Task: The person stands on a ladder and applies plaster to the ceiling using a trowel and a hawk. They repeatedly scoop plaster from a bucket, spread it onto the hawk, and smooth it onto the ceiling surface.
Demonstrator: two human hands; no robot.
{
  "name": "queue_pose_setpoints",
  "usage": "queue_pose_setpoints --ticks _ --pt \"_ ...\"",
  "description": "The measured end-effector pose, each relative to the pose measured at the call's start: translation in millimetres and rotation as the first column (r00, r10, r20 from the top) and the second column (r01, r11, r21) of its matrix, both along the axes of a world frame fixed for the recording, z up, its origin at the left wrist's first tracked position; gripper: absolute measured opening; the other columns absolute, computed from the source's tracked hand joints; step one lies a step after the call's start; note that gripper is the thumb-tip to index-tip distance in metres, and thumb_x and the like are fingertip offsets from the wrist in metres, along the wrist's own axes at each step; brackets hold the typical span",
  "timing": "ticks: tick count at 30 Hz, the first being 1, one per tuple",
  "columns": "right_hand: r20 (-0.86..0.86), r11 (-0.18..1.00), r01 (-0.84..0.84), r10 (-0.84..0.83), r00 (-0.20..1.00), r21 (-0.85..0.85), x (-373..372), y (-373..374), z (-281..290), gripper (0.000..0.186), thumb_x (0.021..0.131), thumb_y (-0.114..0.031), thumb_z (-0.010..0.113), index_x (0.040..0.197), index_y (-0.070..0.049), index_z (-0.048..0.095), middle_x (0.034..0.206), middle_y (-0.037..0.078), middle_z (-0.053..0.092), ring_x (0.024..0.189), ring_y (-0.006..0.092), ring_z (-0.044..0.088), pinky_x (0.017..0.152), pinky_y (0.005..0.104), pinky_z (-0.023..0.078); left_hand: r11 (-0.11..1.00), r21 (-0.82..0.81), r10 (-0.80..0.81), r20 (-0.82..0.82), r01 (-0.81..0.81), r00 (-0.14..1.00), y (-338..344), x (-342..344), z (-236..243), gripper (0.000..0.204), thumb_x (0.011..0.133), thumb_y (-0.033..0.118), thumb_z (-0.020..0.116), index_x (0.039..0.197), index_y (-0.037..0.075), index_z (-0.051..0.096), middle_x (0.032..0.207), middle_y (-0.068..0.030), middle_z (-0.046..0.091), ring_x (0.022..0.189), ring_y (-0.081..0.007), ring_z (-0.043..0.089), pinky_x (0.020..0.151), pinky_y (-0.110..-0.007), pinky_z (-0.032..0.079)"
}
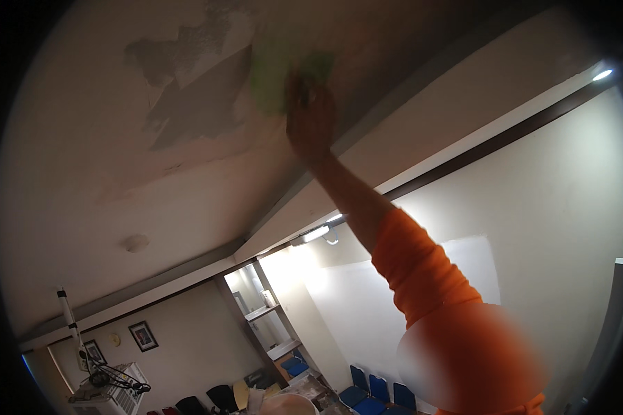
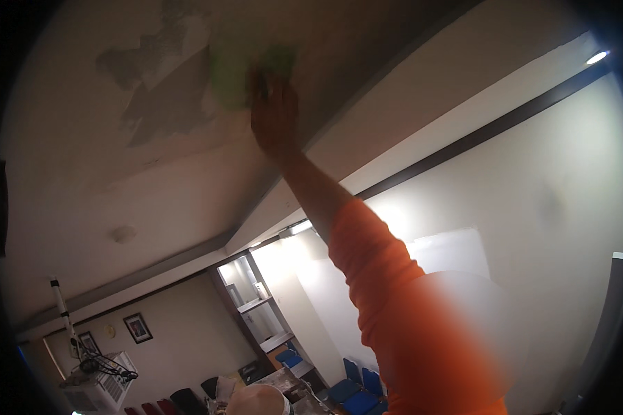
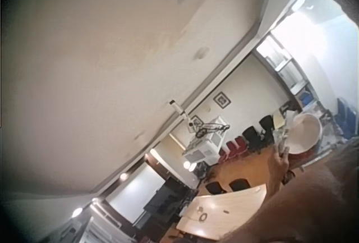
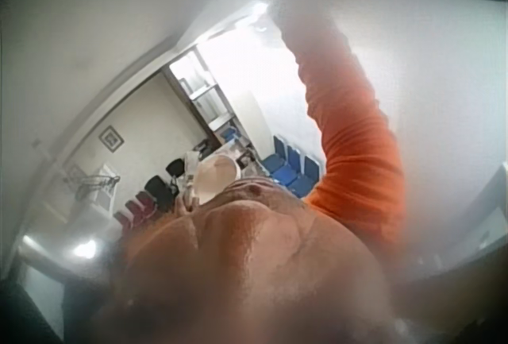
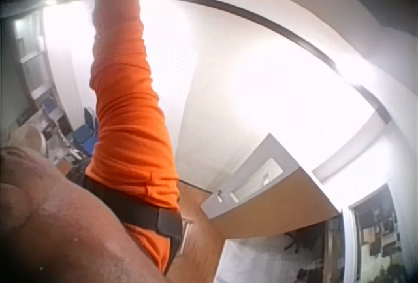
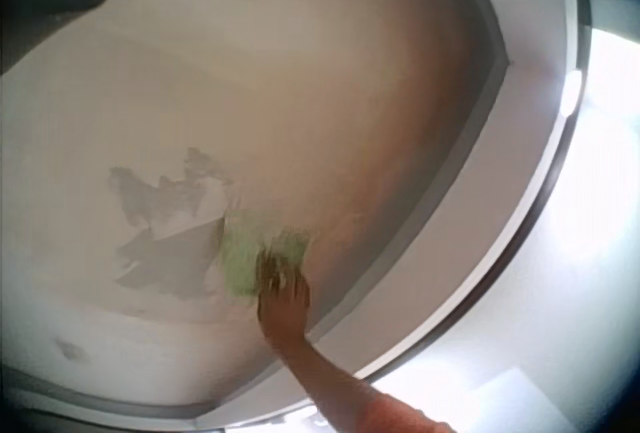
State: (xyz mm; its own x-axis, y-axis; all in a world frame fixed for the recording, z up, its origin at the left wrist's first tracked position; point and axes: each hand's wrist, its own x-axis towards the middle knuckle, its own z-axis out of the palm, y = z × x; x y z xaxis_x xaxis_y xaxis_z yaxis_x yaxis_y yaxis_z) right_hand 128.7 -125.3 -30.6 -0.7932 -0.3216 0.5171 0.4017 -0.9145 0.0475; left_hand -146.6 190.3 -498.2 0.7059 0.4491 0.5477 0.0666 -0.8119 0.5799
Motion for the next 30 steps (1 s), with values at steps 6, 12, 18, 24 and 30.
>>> queue_pose_setpoints --ticks 6,12,18,24,30 --pt "-0.145 0.977 -0.210 0.202 0.969 -0.042 -11.7 -17.4 -60.8 0.053 0.081 -0.003 0.052 0.135 -0.002 0.049 0.119 0.023 0.056 0.111 0.0398 0.051 0.101 0.0526 0.035 0.995 -0.053 0.087 -0.026 -0.088 0.996 -0.1 -3.6 -10.5 0.044 0.093 0.037 0.057 0.124 0.005 0.055 0.095 -0.0232 0.066 0.084 -0.0386 0.065 0.072 -0.042 0.051" --pt "0.252 0.945 0.073 -0.159 0.955 0.319 -74.8 -134.2 12.2 0.047 0.085 -0.012 0.054 0.130 0.001 0.051 0.120 0.025 0.056 0.110 0.0402 0.052 0.100 0.0501 0.036 0.997 -0.063 0.045 0.014 -0.044 0.999 -4.0 3.6 -4.2 0.040 0.091 0.030 0.062 0.123 0.006 0.056 0.100 -0.0177 0.064 0.090 -0.0316 0.061 0.079 -0.039 0.048" --pt "0.069 0.987 -0.058 0.048 0.996 0.151 -46.0 -38.2 -0.1 0.047 0.084 -0.004 0.053 0.132 -0.004 0.051 0.124 0.022 0.051 0.111 0.0407 0.048 0.097 0.0500 0.039 0.993 -0.118 0.010 0.063 -0.003 0.998 -4.5 0.7 -10.3 0.040 0.089 0.026 0.065 0.122 0.007 0.056 0.105 -0.0136 0.061 0.095 -0.0271 0.058 0.085 -0.037 0.046" --pt "-0.154 0.987 -0.105 0.086 0.984 -0.120 22.5 34.0 -44.4 0.061 0.072 -0.004 0.060 0.132 -0.014 0.056 0.117 0.014 0.056 0.105 0.0355 0.052 0.091 0.0478 0.042 0.993 -0.105 0.053 0.065 -0.046 0.997 -17.5 -0.8 3.2 0.044 0.090 0.034 0.061 0.123 0.007 0.057 0.113 -0.0170 0.062 0.101 -0.0342 0.058 0.086 -0.042 0.046" --pt "-0.095 0.985 -0.148 0.140 0.986 -0.086 4.1 5.7 -64.5 0.059 0.072 -0.004 0.061 0.130 -0.013 0.056 0.121 0.013 0.058 0.108 0.0343 0.053 0.093 0.0499 0.041 0.989 -0.126 0.093 0.091 -0.081 0.991 -16.5 -5.8 -5.2 0.043 0.089 0.032 0.062 0.122 0.005 0.057 0.110 -0.0227 0.063 0.102 -0.0392 0.060 0.084 -0.045 0.047"
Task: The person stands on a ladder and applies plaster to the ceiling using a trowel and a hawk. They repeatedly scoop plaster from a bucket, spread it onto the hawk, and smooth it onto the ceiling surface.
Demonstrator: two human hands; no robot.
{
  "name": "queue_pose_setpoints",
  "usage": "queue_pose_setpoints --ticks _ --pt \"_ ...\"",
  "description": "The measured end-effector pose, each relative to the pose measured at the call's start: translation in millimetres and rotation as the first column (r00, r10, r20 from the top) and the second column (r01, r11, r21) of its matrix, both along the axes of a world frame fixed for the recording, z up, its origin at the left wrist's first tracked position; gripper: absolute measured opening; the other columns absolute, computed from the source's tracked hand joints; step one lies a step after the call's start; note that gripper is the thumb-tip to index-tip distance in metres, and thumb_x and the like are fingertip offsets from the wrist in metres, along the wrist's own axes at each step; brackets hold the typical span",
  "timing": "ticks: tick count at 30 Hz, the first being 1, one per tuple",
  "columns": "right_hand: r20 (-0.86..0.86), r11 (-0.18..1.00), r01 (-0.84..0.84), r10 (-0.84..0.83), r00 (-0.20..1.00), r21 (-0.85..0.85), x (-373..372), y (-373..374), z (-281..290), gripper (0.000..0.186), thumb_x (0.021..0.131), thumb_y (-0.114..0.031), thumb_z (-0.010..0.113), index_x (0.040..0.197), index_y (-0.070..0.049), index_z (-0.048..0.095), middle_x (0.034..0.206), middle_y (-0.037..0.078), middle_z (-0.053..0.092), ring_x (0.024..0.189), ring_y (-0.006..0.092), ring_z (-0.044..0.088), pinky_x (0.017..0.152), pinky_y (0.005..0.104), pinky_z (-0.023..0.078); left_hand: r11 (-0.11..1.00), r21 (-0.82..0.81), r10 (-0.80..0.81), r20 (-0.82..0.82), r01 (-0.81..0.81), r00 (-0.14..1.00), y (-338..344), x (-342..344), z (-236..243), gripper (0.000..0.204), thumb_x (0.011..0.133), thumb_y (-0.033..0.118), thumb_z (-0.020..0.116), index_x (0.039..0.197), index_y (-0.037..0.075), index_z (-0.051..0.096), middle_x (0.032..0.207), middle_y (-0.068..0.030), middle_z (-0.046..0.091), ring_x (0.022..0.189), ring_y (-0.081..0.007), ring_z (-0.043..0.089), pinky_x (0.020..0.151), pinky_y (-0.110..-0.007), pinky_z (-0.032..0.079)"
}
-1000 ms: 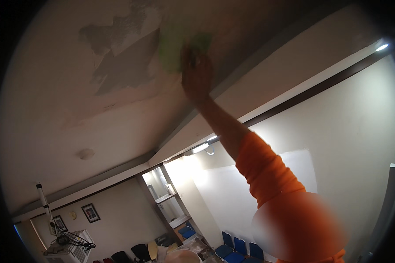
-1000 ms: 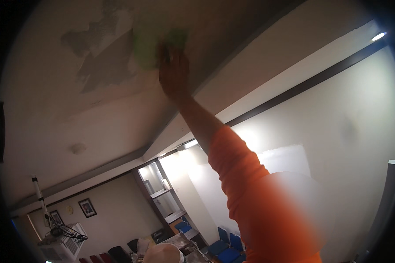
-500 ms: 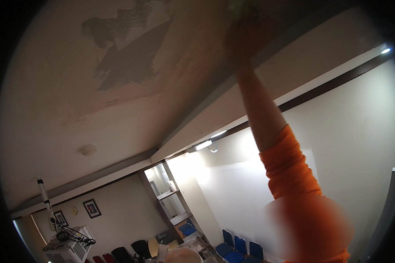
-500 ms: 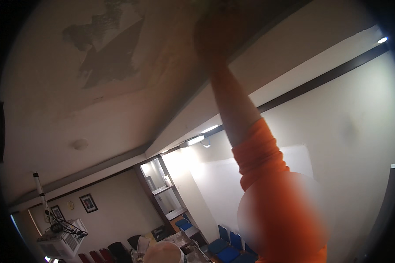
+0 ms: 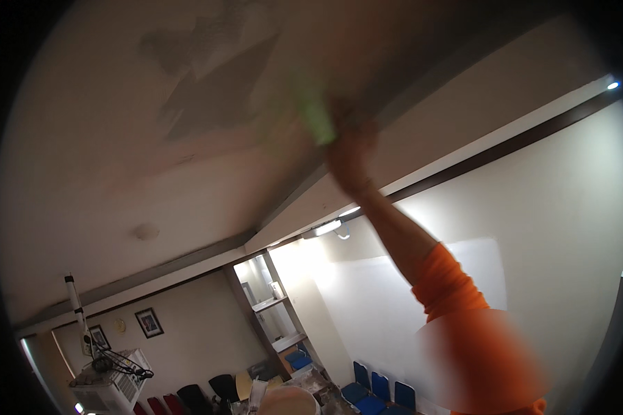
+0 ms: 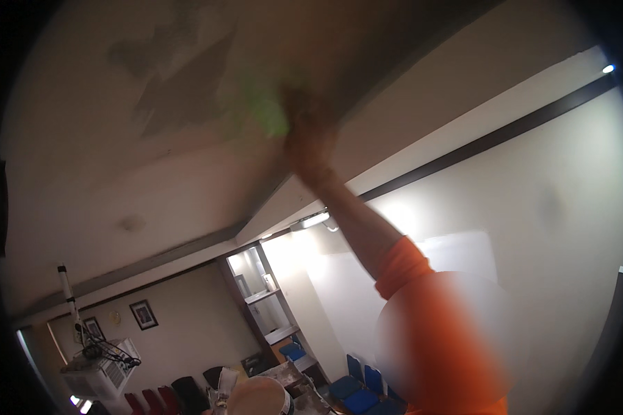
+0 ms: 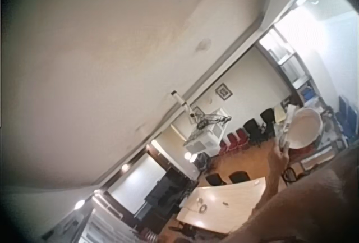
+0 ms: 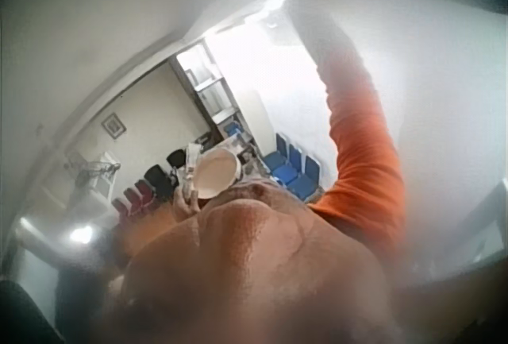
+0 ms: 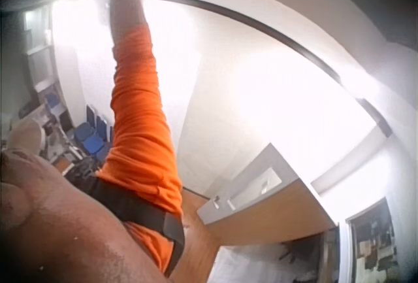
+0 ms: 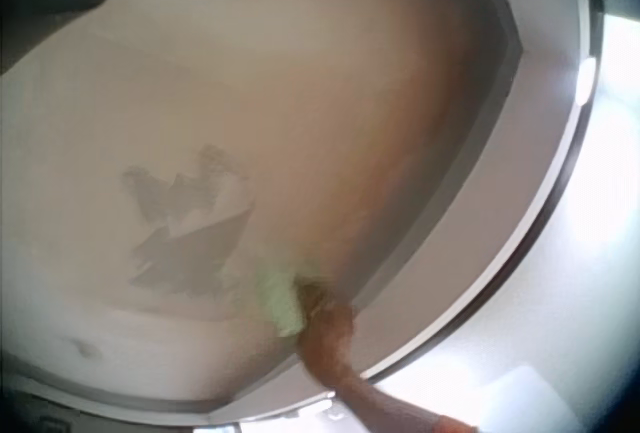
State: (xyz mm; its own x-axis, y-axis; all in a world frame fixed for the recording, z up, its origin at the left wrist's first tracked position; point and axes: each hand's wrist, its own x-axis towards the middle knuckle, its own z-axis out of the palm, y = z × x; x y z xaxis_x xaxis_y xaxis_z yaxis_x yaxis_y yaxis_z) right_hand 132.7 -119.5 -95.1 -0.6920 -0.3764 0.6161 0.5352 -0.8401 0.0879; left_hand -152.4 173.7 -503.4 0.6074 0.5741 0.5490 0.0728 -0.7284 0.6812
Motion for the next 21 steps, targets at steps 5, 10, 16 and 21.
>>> queue_pose_setpoints --ticks 5,10,16,21 --pt "0.202 0.914 0.228 -0.306 0.930 0.334 -51.4 -147.3 60.5 0.046 0.092 -0.021 0.050 0.132 0.002 0.047 0.134 0.027 0.046 0.121 0.0462 0.044 0.105 0.0548 0.032 0.997 0.075 -0.031 0.000 0.031 1.000 -13.5 2.6 22.9 0.039 0.088 0.030 0.062 0.116 0.003 0.057 0.103 -0.0247 0.064 0.095 -0.0448 0.061 0.078 -0.046 0.048" --pt "0.199 0.881 0.108 -0.220 0.955 0.460 -51.4 -112.5 78.2 0.038 0.088 -0.006 0.051 0.126 -0.005 0.058 0.119 0.021 0.057 0.107 0.0388 0.053 0.093 0.0473 0.043 0.996 0.090 0.011 -0.036 -0.008 0.999 -9.6 1.6 16.2 0.036 0.089 0.028 0.062 0.114 0.002 0.058 0.103 -0.0249 0.064 0.094 -0.0454 0.061 0.076 -0.046 0.048" --pt "-0.042 0.998 -0.059 0.059 0.997 0.000 24.1 22.5 23.0 0.046 0.080 0.001 0.054 0.123 -0.014 0.061 0.113 0.014 0.059 0.106 0.0348 0.054 0.090 0.0427 0.046 0.997 0.079 -0.002 -0.005 0.002 1.000 -11.9 0.7 17.7 0.033 0.090 0.025 0.061 0.113 0.002 0.058 0.102 -0.0242 0.064 0.092 -0.0432 0.061 0.077 -0.045 0.048" --pt "-0.357 0.450 -0.887 0.815 0.457 -0.108 48.5 95.8 -65.8 0.032 0.083 0.005 0.055 0.113 -0.005 0.062 0.098 0.012 0.064 0.092 0.0287 0.062 0.086 0.0367 0.046 0.984 0.119 -0.149 0.112 0.136 0.982 -4.2 0.9 18.6 0.035 0.090 0.023 0.061 0.115 -0.001 0.058 0.104 -0.0236 0.063 0.097 -0.0392 0.061 0.084 -0.042 0.047"
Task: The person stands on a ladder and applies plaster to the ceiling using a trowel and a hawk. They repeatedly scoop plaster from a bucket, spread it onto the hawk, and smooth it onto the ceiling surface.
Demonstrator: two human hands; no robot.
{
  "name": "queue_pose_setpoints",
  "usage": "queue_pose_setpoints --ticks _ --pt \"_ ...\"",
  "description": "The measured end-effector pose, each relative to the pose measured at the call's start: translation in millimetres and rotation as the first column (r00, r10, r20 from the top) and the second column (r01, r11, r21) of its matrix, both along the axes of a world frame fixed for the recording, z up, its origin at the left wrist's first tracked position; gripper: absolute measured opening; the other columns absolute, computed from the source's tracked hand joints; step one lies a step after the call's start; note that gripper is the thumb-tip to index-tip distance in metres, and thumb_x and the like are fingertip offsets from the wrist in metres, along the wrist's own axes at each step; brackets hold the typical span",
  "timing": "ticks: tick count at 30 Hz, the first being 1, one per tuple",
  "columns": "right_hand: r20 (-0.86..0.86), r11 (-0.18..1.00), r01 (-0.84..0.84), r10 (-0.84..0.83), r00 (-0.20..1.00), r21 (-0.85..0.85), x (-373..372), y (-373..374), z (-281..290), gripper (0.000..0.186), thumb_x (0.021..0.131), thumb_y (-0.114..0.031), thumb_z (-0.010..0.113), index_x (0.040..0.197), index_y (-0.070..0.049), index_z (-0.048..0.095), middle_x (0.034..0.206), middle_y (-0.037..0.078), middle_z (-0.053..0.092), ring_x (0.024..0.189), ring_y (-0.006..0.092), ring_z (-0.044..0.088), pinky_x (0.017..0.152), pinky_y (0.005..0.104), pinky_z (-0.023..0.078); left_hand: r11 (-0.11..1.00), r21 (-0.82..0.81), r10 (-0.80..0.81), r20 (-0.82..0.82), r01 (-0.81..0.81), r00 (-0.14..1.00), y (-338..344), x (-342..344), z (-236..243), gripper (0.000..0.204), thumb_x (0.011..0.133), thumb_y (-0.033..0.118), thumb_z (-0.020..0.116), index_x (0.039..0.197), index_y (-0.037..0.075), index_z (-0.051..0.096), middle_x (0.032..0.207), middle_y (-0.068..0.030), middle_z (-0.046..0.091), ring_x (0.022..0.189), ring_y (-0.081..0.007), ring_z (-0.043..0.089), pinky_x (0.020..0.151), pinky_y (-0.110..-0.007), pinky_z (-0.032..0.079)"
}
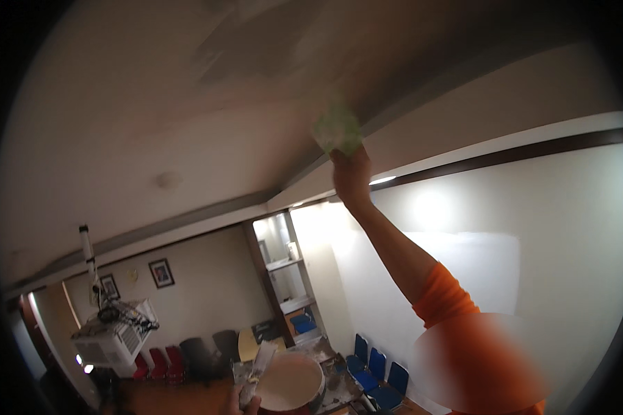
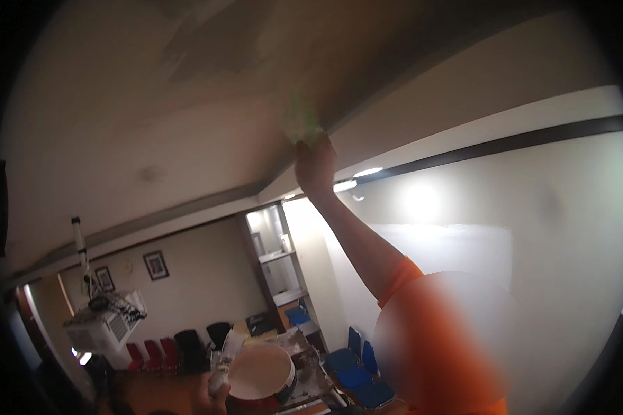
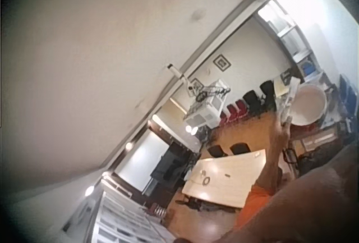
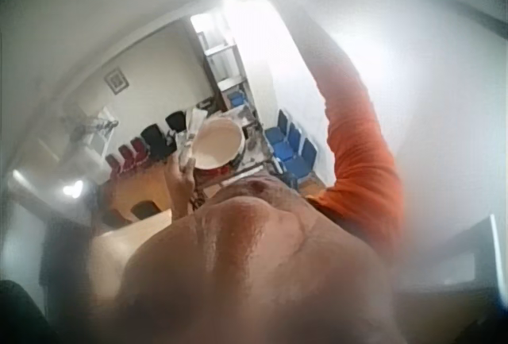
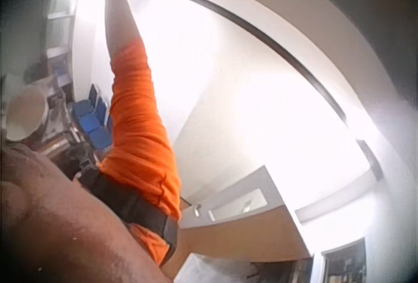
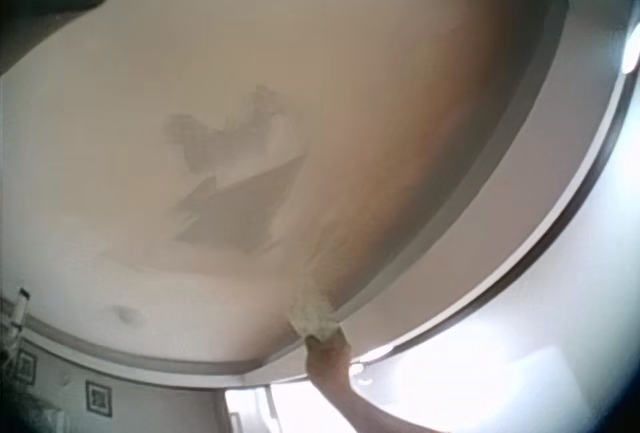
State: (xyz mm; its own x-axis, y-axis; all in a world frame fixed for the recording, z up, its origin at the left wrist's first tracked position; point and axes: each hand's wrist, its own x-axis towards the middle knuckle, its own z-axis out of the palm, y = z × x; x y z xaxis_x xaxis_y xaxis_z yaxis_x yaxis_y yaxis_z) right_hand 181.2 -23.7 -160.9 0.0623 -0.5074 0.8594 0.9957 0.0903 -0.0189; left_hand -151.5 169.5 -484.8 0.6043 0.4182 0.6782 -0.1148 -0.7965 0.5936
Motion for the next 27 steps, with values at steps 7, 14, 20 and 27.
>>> queue_pose_setpoints --ticks 7,14,20,27 --pt "-0.335 0.459 -0.863 0.796 0.504 -0.209 -27.6 13.1 -103.6 0.018 0.086 -0.001 0.065 0.104 0.000 0.061 0.102 0.007 0.064 0.094 0.0166 0.060 0.085 0.0324 0.048 0.999 0.033 0.015 0.101 -0.019 0.995 15.3 7.2 4.8 0.033 0.090 0.018 0.062 0.114 -0.003 0.057 0.091 -0.0150 0.065 0.082 -0.0255 0.063 0.077 -0.036 0.049" --pt "-0.439 0.382 -0.877 0.761 0.478 -0.292 -55.5 21.6 -160.2 0.023 0.086 0.006 0.063 0.105 -0.005 0.064 0.107 0.005 0.064 0.102 0.0178 0.060 0.094 0.0349 0.048 0.802 -0.434 -0.359 0.199 0.411 0.912 -15.2 13.6 77.8 0.026 0.099 0.024 0.053 0.112 0.001 0.055 0.072 0.0000 0.053 0.056 -0.0031 0.043 0.050 -0.020 0.035" --pt "-0.422 0.513 -0.786 0.663 0.618 -0.344 -68.6 24.3 -186.7 0.028 0.084 0.009 0.065 0.105 -0.008 0.066 0.106 0.003 0.066 0.100 0.0160 0.061 0.093 0.0355 0.050 0.751 -0.444 -0.407 0.273 0.489 0.872 -25.8 19.0 101.4 0.027 0.099 0.023 0.052 0.113 0.000 0.054 0.071 0.0008 0.052 0.050 -0.0010 0.039 0.044 -0.019 0.030" --pt "-0.385 0.489 -0.699 0.596 0.704 -0.521 -56.5 25.1 -202.8 0.019 0.088 0.001 0.064 0.105 -0.004 0.066 0.105 0.005 0.067 0.096 0.0141 0.062 0.084 0.0311 0.053 0.761 -0.436 -0.395 0.276 0.481 0.876 -24.1 20.2 101.8 0.031 0.097 0.026 0.057 0.113 0.000 0.056 0.070 0.0015 0.052 0.051 -0.0003 0.038 0.043 -0.018 0.029"
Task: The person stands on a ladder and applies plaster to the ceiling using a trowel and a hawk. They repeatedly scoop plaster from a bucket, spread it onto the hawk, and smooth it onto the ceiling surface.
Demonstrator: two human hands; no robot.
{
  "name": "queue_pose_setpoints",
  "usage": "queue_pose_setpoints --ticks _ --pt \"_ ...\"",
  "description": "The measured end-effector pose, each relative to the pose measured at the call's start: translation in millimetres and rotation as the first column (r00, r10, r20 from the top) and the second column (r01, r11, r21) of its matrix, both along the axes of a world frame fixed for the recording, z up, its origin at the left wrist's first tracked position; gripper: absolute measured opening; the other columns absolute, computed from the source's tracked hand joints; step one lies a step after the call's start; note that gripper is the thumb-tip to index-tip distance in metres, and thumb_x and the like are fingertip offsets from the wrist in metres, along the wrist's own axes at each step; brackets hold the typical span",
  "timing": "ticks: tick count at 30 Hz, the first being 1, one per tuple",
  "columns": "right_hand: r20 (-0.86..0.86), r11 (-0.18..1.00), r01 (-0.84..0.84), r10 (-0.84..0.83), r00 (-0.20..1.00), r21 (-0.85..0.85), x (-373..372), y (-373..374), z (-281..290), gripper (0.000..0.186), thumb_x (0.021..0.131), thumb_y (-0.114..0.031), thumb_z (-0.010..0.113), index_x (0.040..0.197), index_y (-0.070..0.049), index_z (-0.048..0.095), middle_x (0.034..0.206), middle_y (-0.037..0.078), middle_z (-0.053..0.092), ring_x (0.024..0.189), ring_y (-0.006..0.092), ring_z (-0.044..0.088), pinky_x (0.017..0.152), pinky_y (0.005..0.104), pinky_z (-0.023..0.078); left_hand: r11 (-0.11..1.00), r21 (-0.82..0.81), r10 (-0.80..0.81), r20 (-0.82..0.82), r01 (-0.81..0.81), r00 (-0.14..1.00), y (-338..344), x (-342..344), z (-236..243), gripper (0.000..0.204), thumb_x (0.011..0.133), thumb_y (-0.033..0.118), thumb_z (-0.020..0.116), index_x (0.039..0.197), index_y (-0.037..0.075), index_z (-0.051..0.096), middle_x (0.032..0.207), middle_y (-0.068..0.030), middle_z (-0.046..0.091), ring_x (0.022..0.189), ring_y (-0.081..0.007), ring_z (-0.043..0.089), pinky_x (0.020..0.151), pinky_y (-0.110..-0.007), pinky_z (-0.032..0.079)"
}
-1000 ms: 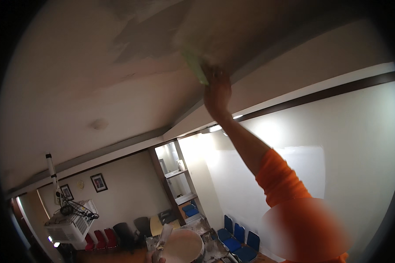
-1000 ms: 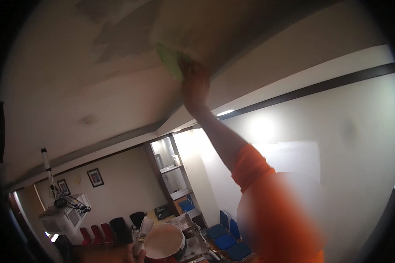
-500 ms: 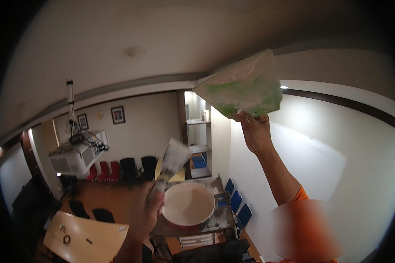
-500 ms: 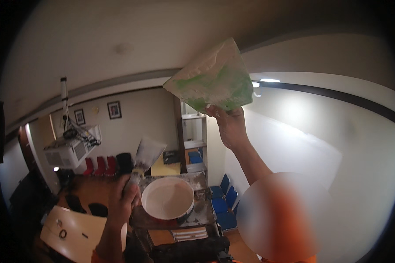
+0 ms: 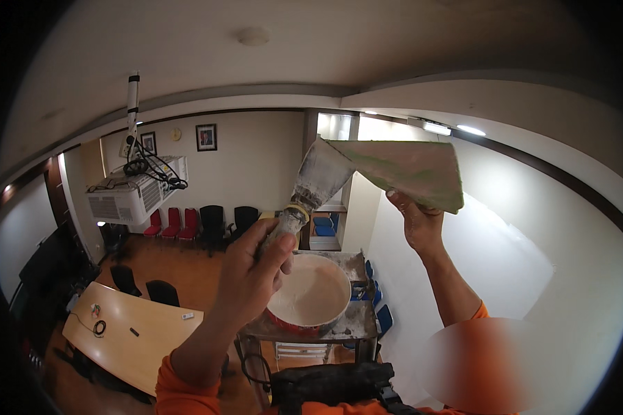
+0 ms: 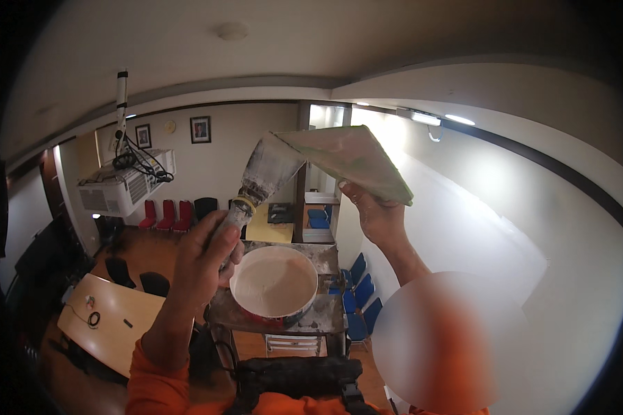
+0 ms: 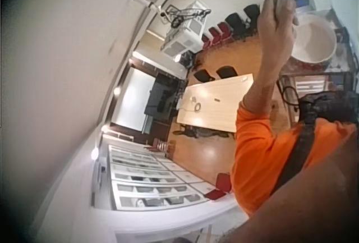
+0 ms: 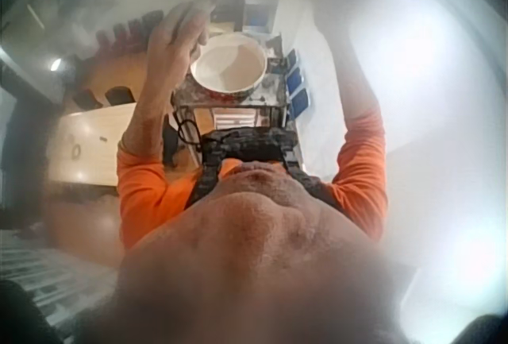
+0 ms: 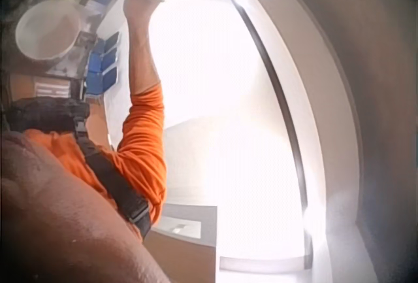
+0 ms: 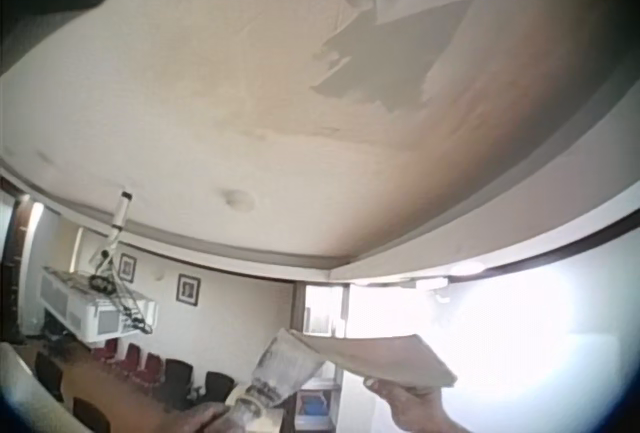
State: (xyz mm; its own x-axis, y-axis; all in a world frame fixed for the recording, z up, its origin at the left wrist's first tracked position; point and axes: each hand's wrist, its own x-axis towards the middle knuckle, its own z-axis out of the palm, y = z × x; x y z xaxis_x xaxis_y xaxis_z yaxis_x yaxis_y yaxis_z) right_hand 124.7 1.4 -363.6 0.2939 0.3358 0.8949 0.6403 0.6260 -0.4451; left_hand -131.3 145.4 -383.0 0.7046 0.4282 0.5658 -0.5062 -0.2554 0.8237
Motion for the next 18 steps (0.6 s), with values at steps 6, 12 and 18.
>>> queue_pose_setpoints --ticks 6,12,18 --pt "0.491 0.922 0.376 -0.369 0.789 0.089 -26.3 5.9 21.9 0.028 0.084 0.006 0.062 0.110 -0.003 0.067 0.106 0.012 0.067 0.089 0.0209 0.062 0.074 0.0315 0.051 0.996 -0.078 -0.034 -0.038 0.031 0.999 6.9 -8.3 -0.1 0.030 0.097 0.027 0.058 0.111 0.002 0.057 0.069 0.0017 0.051 0.052 -0.0007 0.039 0.043 -0.018 0.029" --pt "0.600 0.848 0.507 -0.487 0.634 0.153 -17.1 11.8 25.5 0.027 0.087 0.006 0.060 0.111 -0.003 0.067 0.105 0.013 0.066 0.084 0.0222 0.063 0.070 0.0310 0.053 0.991 -0.082 -0.106 -0.064 0.101 0.992 7.7 -21.6 3.6 0.027 0.097 0.027 0.058 0.108 0.003 0.058 0.070 0.0017 0.052 0.056 -0.0012 0.042 0.043 -0.017 0.028" --pt "0.701 0.740 0.646 -0.563 0.438 0.191 2.7 11.1 29.0 0.031 0.086 0.005 0.058 0.114 -0.006 0.066 0.104 0.012 0.066 0.089 0.0265 0.064 0.075 0.0321 0.053 0.996 -0.065 -0.054 -0.012 0.054 0.998 8.6 -33.4 7.7 0.035 0.096 0.033 0.055 0.109 0.000 0.057 0.066 0.0001 0.050 0.052 -0.0019 0.039 0.041 -0.017 0.025"
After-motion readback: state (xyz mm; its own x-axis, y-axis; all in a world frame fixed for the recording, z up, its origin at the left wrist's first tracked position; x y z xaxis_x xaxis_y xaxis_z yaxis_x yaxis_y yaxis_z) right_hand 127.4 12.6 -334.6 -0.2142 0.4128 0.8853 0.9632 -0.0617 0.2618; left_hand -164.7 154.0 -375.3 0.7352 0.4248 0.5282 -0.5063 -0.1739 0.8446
